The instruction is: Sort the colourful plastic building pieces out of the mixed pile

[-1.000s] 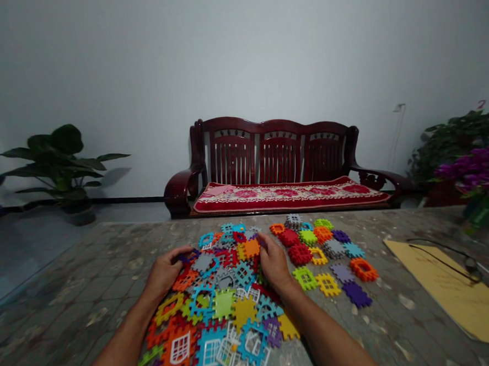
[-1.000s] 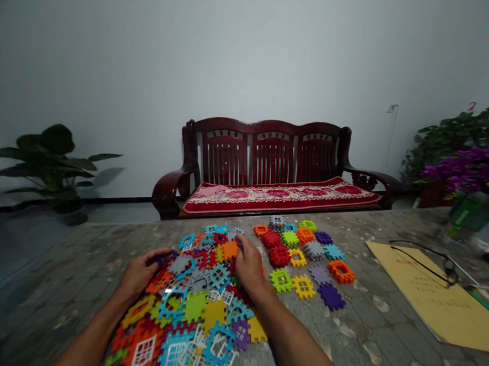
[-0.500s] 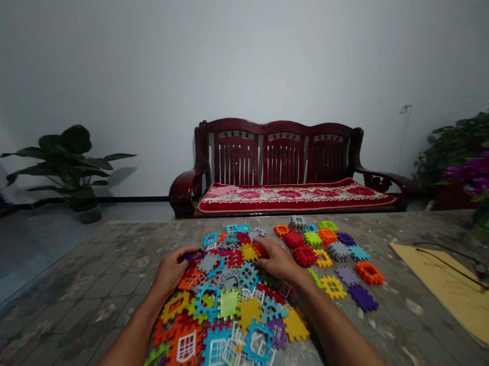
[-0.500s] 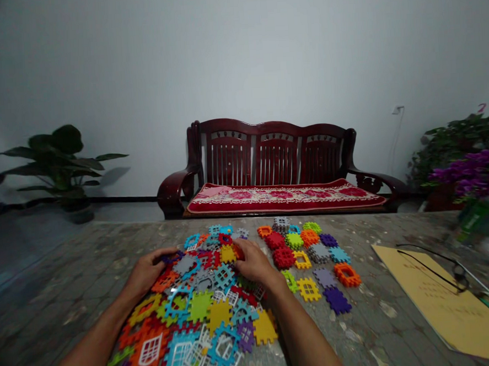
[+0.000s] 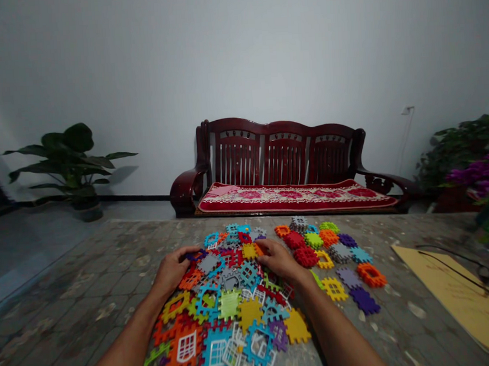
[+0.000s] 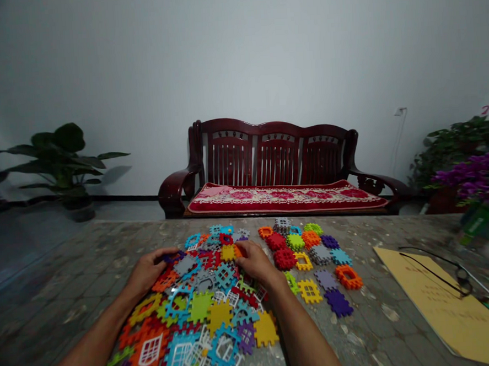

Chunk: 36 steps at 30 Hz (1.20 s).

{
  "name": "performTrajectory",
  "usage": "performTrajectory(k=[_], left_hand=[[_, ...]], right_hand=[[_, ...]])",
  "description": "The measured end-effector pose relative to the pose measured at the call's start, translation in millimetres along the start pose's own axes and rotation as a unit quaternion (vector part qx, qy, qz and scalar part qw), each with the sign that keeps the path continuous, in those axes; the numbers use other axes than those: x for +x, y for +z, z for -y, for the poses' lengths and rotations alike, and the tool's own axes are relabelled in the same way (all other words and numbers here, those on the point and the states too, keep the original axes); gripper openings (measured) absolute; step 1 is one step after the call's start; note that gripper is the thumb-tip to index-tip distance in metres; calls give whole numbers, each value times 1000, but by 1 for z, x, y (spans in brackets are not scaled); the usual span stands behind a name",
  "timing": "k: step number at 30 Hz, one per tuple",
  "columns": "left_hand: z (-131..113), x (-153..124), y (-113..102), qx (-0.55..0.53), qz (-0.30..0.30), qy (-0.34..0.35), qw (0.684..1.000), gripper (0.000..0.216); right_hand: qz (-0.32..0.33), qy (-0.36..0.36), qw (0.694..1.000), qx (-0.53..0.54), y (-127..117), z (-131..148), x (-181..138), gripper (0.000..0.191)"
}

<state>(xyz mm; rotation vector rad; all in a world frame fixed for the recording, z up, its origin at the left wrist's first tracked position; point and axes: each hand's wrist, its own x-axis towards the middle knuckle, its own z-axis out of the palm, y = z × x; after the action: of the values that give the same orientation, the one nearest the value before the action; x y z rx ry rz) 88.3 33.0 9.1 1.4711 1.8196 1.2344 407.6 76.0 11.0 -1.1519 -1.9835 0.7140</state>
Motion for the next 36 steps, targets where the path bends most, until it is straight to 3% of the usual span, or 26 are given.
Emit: performTrajectory(k=[11, 18, 23, 27, 36], left_hand=[[2, 0, 1, -21, 6, 7, 1000, 42], [-6, -3, 0, -12, 1, -2, 1000, 41], [-5, -3, -1, -1, 4, 4, 1000, 43], [-4, -3, 0, 0, 4, 6, 1000, 43], [-6, -3, 0, -1, 2, 12, 1000, 41]], right_hand=[[15, 2, 1000, 25, -7, 2, 1, 46], [-42, -23, 999, -18, -15, 0, 3, 53], [-88, -11, 995, -42, -42, -4, 22, 55], [-38, 40, 974, -222, -71, -11, 45, 58], [66, 43, 933, -351, -92, -23, 83, 60]])
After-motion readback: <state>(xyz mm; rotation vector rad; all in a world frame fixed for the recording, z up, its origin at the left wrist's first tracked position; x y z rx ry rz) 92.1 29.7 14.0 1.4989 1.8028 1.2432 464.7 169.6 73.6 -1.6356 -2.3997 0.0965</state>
